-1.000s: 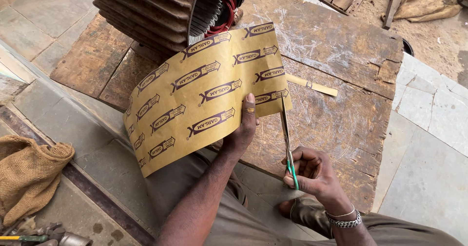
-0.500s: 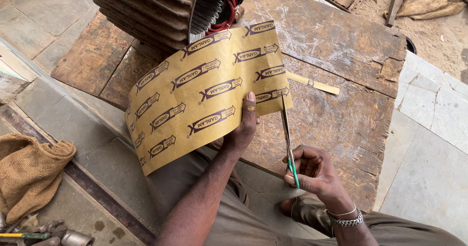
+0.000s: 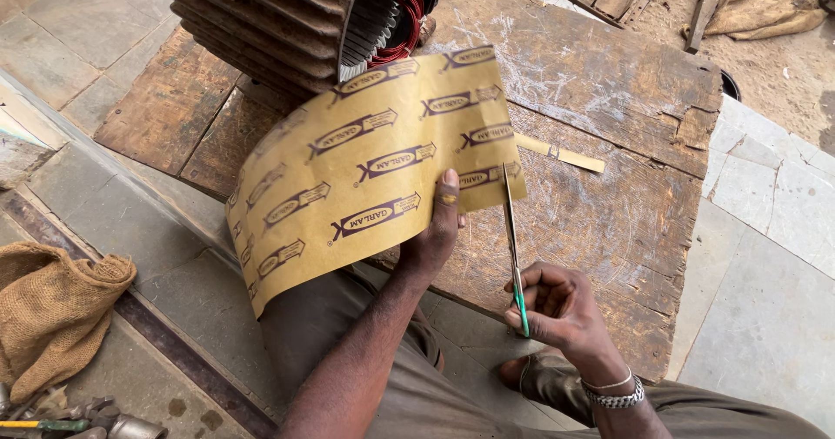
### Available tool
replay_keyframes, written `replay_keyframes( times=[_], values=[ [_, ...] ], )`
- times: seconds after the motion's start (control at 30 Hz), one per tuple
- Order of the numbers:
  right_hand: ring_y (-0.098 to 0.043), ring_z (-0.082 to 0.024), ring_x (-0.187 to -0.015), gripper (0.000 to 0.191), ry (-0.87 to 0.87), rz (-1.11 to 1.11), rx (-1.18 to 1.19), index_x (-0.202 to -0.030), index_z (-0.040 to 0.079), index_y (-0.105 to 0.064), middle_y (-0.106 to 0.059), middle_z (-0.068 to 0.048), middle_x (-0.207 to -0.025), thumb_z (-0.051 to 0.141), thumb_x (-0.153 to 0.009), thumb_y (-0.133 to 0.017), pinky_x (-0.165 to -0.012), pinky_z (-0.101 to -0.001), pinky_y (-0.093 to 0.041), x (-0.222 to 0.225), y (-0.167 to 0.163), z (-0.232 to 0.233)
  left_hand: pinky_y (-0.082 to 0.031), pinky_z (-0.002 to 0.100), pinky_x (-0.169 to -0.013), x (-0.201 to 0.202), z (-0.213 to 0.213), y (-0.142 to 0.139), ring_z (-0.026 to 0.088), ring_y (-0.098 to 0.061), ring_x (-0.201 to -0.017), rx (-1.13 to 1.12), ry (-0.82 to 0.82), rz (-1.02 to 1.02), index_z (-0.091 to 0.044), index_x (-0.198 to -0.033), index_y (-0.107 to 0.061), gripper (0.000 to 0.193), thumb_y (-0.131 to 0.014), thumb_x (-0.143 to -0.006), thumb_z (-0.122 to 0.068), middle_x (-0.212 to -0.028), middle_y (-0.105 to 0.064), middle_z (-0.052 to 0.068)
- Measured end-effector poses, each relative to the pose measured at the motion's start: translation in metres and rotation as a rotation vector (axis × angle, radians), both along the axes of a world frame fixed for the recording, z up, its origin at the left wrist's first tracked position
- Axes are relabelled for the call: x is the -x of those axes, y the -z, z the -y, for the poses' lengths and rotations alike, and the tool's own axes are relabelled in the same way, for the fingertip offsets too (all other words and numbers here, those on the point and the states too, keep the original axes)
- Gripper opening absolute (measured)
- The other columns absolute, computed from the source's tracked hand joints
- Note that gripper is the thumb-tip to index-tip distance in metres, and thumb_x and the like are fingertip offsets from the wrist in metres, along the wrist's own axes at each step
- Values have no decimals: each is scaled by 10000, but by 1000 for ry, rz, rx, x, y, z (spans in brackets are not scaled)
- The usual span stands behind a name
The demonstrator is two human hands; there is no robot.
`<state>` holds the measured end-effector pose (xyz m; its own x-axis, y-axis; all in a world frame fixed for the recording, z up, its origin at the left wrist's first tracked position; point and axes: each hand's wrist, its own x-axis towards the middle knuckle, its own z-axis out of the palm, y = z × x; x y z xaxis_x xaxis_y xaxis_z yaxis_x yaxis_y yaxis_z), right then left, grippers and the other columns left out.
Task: The person sits on the ground and unrolls a large sheet of printed abrasive paper, then uses scissors to cut it lengthwise into narrow strips, setting finished strips aside on the wooden board and continuing to cut more strips from the roll.
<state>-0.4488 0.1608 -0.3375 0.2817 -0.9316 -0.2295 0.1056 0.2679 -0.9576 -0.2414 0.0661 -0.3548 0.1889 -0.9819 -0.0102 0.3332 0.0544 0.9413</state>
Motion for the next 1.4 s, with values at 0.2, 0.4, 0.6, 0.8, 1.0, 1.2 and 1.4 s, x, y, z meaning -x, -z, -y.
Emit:
replay_keyframes(
  times=[0.2, 0.4, 0.6, 0.8, 1.0, 1.2, 1.4],
  values=[
    [-592, -38, -604, 359, 21, 50, -9, -994, -17, -679, -691, 1, -723, 60, -714, -889, -502, -191, -442, -2, -2, 5, -528, 225, -510, 2, -7, -2, 83, -616, -690, 15, 2, 43, -6, -1162, -606, 319, -648, -1018, -288, -941, -650, 51],
    [-573, -38, -575, 355, 17, 29, -44, -999, -30, -689, -669, -4, -704, 41, -719, -894, -479, -190, -413, -3, -2, 6, -521, 223, -504, 3, -9, -1, 79, -603, -666, 12, -3, 18, -6, -1155, -608, 306, -653, -1018, -276, -921, -646, 37],
    [-617, -50, -663, 327, 26, 118, 73, -1011, -26, -689, -706, -7, -769, 24, -745, -871, -570, -209, -484, -2, -1, 16, -527, 231, -483, 5, -19, -1, 92, -609, -601, 12, 9, 105, 10, -1088, -654, 280, -652, -1034, -265, -851, -663, 42],
    [-589, -43, -657, 333, 58, 46, 69, -1004, -32, -694, -674, 4, -746, 19, -739, -889, -572, -205, -463, -2, 2, 17, -524, 227, -482, 5, -21, -5, 82, -607, -616, 39, 9, 91, -5, -1102, -642, 280, -649, -1020, -272, -860, -656, 32],
    [-626, -58, -662, 332, 82, 42, 108, -1004, -23, -715, -707, -3, -757, 63, -729, -879, -585, -204, -488, -1, 3, 29, -517, 225, -488, 10, -28, -8, 85, -606, -591, -23, 68, 161, -22, -1066, -655, 276, -643, -1038, -297, -804, -642, 15],
    [-609, -45, -673, 334, 111, 69, 75, -1011, -17, -707, -690, 13, -749, 44, -730, -878, -600, -194, -476, -1, 5, 35, -528, 230, -492, 12, -32, -9, 79, -626, -597, 47, 51, 208, -25, -1085, -662, 276, -641, -1029, -295, -810, -662, 12],
    [-609, -66, -664, 573, 126, 55, 29, -1217, -55, -618, -671, -5, -757, 26, -716, -883, -592, -211, -485, -5, 1, 37, -531, 224, -489, 13, -34, -9, 77, -631, -611, 13, 67, 190, -16, -1094, -672, 289, -635, -1031, -295, -835, -678, 14]
  ],
)
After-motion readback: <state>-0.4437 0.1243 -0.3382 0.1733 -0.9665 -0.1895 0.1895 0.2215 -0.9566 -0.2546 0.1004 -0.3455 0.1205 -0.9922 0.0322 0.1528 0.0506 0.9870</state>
